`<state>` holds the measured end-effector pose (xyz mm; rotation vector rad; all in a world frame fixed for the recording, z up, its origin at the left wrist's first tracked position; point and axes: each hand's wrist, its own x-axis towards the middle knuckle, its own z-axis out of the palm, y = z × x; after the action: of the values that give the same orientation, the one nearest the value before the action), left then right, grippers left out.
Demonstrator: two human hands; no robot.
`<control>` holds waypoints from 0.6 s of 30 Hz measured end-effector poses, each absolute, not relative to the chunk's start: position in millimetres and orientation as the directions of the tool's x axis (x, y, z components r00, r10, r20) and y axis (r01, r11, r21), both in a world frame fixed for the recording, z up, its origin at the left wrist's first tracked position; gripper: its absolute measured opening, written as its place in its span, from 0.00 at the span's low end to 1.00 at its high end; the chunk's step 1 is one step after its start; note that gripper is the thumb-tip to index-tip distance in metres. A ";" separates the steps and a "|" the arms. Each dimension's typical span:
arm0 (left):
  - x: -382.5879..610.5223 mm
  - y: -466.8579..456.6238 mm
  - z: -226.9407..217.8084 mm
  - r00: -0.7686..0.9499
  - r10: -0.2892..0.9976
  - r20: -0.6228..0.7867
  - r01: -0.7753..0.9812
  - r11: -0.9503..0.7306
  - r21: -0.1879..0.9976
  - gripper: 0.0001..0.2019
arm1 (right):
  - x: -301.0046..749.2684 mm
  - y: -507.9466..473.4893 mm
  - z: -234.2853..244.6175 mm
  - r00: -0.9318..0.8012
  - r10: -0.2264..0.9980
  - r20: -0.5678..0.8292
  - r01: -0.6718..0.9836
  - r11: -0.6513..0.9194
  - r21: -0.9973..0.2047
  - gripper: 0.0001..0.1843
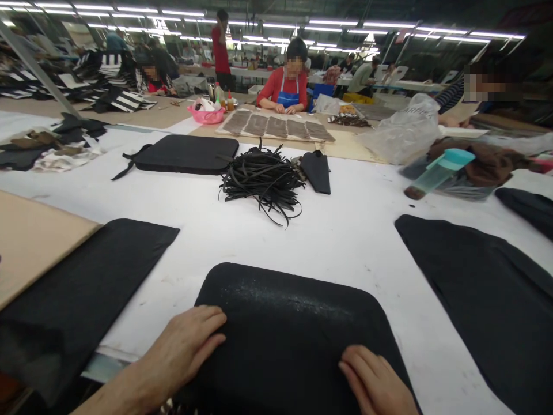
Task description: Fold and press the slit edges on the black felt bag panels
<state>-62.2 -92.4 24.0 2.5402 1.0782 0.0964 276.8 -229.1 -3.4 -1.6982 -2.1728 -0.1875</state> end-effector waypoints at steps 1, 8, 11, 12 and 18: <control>-53.6 -82.2 26.2 0.698 0.714 -0.052 0.679 -0.637 0.365 0.12 | 273.1 -217.4 0.7 -0.138 0.930 0.339 0.967 0.201 -0.157 0.13; -2.5 -10.6 14.0 0.700 0.714 0.001 0.673 -0.661 0.331 0.11 | 275.1 -132.0 -2.2 0.048 0.991 0.125 0.992 -0.032 -0.124 0.15; 5.4 -1.2 7.5 0.695 0.716 -0.059 0.700 -0.657 0.279 0.10 | 280.5 -112.0 -2.6 0.024 0.999 0.037 0.995 -0.021 -0.096 0.15; 6.6 -0.6 6.5 0.693 0.718 -0.068 0.705 -0.655 0.272 0.10 | 281.2 -108.4 -1.8 0.015 1.000 0.014 0.995 -0.013 -0.094 0.14; 6.2 0.0 9.2 0.689 0.720 -0.086 0.695 -0.621 0.362 0.11 | 282.8 -102.8 4.6 0.002 0.996 -0.094 0.978 -0.021 -0.207 0.08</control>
<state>6.2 0.0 9.2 2.5334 1.1065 0.0947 282.8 -102.8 4.6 -2.1637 -2.1388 0.3264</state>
